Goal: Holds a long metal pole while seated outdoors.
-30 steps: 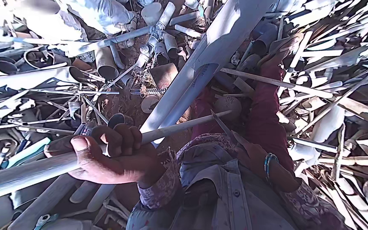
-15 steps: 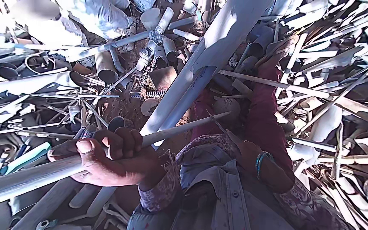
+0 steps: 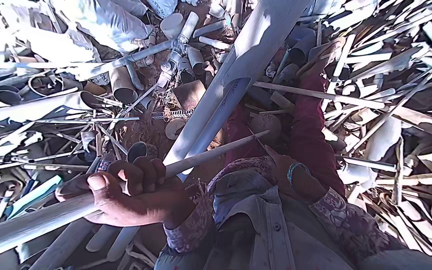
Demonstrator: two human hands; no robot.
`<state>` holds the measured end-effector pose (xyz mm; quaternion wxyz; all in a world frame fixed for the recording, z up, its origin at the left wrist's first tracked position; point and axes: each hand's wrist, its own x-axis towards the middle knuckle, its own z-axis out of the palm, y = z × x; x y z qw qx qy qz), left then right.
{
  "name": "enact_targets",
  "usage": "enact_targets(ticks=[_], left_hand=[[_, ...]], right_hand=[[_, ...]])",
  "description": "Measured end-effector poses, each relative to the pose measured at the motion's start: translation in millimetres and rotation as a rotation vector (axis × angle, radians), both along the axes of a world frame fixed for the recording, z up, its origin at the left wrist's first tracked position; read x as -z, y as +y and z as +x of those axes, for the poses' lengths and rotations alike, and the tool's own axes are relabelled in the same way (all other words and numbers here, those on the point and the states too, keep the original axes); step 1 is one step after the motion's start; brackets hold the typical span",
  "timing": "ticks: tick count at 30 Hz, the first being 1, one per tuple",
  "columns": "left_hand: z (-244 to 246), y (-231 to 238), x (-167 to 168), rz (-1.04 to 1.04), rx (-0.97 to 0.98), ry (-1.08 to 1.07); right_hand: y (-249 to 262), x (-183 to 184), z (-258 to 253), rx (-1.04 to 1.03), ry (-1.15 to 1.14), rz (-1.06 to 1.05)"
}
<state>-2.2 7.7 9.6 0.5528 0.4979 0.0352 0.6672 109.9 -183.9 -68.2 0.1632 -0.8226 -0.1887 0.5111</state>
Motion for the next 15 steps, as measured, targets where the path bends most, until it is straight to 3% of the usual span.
enact_targets(ticks=[4,10,15], left_hand=[[0,1,1,0.0,0.005,-0.022],[2,2,0,-0.017,-0.026,-0.001],[0,1,0,0.002,0.012,-0.022]], right_hand=[[0,15,7,0.085,0.023,0.01],[-14,-24,-14,-0.145,-0.002,0.346],[1,27,8,0.033,-0.032,0.068]])
